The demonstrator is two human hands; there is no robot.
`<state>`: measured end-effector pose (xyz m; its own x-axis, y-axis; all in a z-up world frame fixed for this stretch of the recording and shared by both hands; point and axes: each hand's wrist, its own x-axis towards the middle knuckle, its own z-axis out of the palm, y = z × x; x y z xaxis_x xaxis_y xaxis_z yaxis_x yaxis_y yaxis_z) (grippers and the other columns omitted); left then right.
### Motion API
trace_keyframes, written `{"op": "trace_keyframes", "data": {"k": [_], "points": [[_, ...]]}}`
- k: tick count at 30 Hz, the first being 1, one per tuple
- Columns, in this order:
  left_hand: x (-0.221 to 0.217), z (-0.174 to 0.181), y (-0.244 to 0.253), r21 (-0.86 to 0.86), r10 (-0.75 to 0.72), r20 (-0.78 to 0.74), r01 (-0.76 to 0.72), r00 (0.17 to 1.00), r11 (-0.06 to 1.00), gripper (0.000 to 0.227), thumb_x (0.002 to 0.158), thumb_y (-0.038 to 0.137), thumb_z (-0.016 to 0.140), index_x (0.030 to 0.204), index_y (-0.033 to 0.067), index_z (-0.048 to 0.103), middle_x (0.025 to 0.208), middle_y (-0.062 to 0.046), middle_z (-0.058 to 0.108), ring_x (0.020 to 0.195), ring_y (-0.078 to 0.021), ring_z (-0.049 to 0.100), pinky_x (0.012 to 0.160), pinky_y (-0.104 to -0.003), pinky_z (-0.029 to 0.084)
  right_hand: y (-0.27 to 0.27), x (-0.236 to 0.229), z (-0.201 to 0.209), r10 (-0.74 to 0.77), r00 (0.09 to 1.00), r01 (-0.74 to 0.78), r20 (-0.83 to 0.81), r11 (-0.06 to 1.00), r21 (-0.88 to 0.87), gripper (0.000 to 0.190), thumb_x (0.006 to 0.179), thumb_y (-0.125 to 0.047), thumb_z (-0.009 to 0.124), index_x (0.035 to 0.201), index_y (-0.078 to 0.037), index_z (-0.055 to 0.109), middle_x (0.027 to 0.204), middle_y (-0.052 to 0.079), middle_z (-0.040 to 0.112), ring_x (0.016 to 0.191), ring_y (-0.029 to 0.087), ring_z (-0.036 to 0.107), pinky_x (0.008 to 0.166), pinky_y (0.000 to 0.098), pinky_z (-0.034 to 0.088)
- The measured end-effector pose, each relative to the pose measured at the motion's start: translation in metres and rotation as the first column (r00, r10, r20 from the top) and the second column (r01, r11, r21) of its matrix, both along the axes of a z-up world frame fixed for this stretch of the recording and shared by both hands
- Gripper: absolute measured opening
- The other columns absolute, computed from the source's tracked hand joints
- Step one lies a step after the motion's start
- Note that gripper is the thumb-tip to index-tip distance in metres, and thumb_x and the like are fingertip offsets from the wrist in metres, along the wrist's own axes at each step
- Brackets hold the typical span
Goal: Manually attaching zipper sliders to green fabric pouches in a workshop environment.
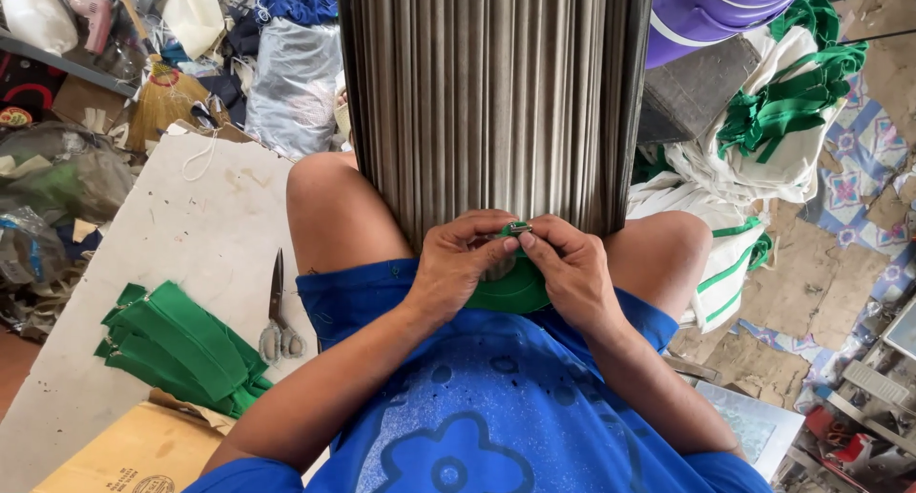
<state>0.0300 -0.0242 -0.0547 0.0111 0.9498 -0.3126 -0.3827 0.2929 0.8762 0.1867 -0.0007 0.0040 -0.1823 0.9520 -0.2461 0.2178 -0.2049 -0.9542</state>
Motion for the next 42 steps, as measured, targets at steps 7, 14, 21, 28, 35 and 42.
{"op": "trace_keyframes", "data": {"k": [7, 14, 21, 28, 35, 42], "points": [[-0.009, 0.024, -0.004, 0.122, 0.018, 0.008, -0.019, 1.000, 0.992, 0.016, 0.090, 0.005, 0.081, 0.104, -0.0020, 0.078, 0.095, -0.012, 0.076, 0.090, -0.0097, 0.067, 0.077, -0.026, 0.059, -0.006, 0.016, -0.002, 0.116, 0.970, -0.177, 0.214, 0.940, 0.291, 0.019, 0.093, -0.004, 0.072, 0.111, -0.002, 0.078, 0.104, 0.015, 0.075, 0.089, 0.026, 0.073, 0.076, 0.0387, 0.058], [-0.017, 0.040, 0.002, 0.204, -0.049, -0.179, 0.086, 0.983, 0.975, 0.010, 0.089, 0.008, 0.083, 0.096, 0.0025, 0.079, 0.074, -0.006, 0.072, 0.075, -0.0054, 0.064, 0.065, -0.024, 0.056, -0.004, 0.013, 0.016, 0.053, 0.989, -0.096, 0.135, 0.937, 0.336, 0.016, 0.092, -0.001, 0.073, 0.107, 0.001, 0.078, 0.091, 0.012, 0.075, 0.081, 0.019, 0.071, 0.072, 0.0332, 0.060], [-0.017, 0.047, 0.003, 0.202, -0.056, -0.262, 0.111, 0.963, 0.973, 0.011, 0.087, 0.011, 0.084, 0.094, 0.0035, 0.081, 0.070, -0.009, 0.073, 0.072, -0.0048, 0.062, 0.061, -0.024, 0.053, -0.005, 0.015, 0.014, -0.002, 0.989, -0.061, 0.146, 0.902, 0.428, 0.014, 0.091, -0.001, 0.075, 0.105, 0.002, 0.077, 0.091, 0.014, 0.074, 0.079, 0.020, 0.072, 0.068, 0.0329, 0.058], [-0.011, 0.048, 0.007, 0.087, -0.144, -0.112, 0.154, 0.983, 0.984, 0.016, 0.088, 0.012, 0.083, 0.098, 0.0012, 0.080, 0.071, -0.005, 0.071, 0.073, -0.0051, 0.059, 0.066, -0.023, 0.053, -0.005, 0.017, 0.018, 0.032, 0.994, -0.060, 0.107, 0.962, 0.267, 0.012, 0.089, -0.001, 0.076, 0.101, 0.002, 0.077, 0.082, 0.012, 0.073, 0.077, 0.014, 0.067, 0.064, 0.0332, 0.057], [-0.010, 0.049, 0.006, 0.098, -0.162, -0.177, 0.181, 0.971, 0.979, 0.016, 0.090, 0.015, 0.082, 0.100, 0.0033, 0.080, 0.075, -0.005, 0.073, 0.078, -0.0066, 0.061, 0.073, -0.027, 0.055, -0.004, 0.023, 0.015, 0.051, 0.991, -0.072, 0.125, 0.983, 0.169, 0.010, 0.092, -0.005, 0.075, 0.099, 0.001, 0.078, 0.078, 0.013, 0.072, 0.072, 0.013, 0.064, 0.059, 0.0299, 0.053], [-0.015, 0.050, 0.006, 0.258, -0.125, -0.327, 0.216, 0.937, 0.942, 0.013, 0.090, 0.012, 0.082, 0.102, 0.0065, 0.080, 0.078, -0.008, 0.074, 0.080, -0.0119, 0.069, 0.075, -0.030, 0.056, -0.001, 0.028, 0.006, 0.130, 0.981, -0.154, 0.143, 0.973, 0.175, 0.010, 0.096, -0.010, 0.071, 0.096, -0.004, 0.080, 0.079, 0.011, 0.073, 0.070, 0.014, 0.065, 0.057, 0.0322, 0.054]]}}
